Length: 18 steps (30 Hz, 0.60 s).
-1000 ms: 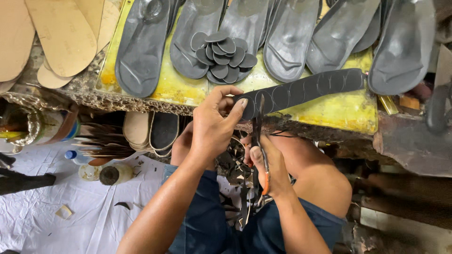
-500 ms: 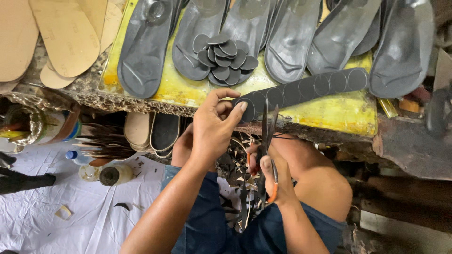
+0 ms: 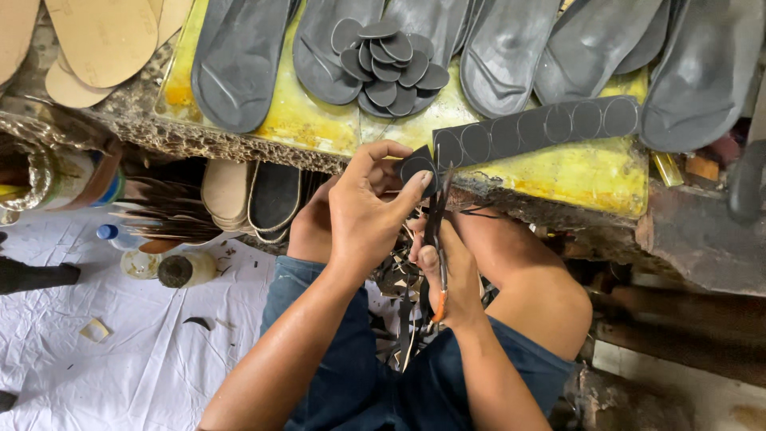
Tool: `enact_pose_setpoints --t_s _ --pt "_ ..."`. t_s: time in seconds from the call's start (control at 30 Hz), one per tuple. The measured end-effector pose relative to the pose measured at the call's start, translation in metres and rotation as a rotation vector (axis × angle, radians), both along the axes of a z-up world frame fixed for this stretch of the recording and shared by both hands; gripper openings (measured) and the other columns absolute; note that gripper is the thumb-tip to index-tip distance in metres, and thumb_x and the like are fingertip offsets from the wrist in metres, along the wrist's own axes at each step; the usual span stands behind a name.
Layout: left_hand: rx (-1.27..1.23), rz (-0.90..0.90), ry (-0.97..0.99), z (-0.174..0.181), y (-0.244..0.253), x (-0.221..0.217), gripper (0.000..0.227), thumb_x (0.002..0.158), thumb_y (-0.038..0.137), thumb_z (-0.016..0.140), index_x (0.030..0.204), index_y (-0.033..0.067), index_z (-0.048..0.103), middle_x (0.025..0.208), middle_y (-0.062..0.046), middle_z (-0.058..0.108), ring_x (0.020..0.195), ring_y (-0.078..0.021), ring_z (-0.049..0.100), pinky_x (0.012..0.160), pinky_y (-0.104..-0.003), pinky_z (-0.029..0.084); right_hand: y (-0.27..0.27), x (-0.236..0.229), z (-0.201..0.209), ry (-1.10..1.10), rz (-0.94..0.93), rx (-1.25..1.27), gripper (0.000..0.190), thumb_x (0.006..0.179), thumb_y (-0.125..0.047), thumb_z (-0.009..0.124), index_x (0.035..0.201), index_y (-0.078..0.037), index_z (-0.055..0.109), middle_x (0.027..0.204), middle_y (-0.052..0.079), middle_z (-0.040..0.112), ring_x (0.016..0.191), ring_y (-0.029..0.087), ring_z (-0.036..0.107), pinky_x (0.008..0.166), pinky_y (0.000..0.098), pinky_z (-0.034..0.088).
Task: The person uses shears to cut circular shapes from a strip of black rubber material. The cut circles are placed on the workbench next to existing piles of rubber circles and shoe soles.
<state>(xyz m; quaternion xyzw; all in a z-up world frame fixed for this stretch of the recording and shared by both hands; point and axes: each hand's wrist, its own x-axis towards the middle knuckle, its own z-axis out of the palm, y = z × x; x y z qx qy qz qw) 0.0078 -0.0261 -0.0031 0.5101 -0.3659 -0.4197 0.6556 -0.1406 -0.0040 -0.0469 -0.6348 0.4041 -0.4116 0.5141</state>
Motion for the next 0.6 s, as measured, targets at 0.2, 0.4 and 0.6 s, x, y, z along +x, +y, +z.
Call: enact_pose_setpoints --t_s 0.2,0.4,0.6 --pt "0.057 0.018 0.117 -0.013 0.0 -0.009 0.037 0.087 0.01 0.082 0.114 0.0028 0.058 0.087 -0.015 0.072 0.074 -0.0147 0.07 0.063 -0.026 0.064 -0.002 0.002 -0.003 -0.096 -0.02 0.022 0.059 0.101 -0.053 0.055 0.112 0.004 0.065 0.071 0.011 0.06 0.066 0.018 0.064 0.059 0.0319 0.056" --pt "0.049 0.093 0.214 -0.011 0.005 -0.014 0.037 0.088 0.011 0.082 0.111 0.0041 0.055 0.087 -0.016 0.072 0.071 -0.014 0.07 0.056 -0.028 0.064 -0.001 0.013 0.008 -0.084 0.005 -0.028 0.045 0.105 -0.039 0.053 0.113 0.005 0.062 0.071 0.012 0.059 0.069 0.019 0.063 0.068 0.0327 0.057" --pt "0.052 0.118 0.213 -0.005 0.009 -0.024 0.036 0.088 0.013 0.081 0.111 0.0054 0.054 0.087 -0.015 0.072 0.071 -0.0145 0.069 0.054 -0.029 0.064 0.0 0.01 0.005 -0.123 0.03 -0.059 0.063 0.102 -0.057 0.051 0.114 0.004 0.062 0.068 0.01 0.06 0.066 0.017 0.063 0.062 0.0294 0.056"
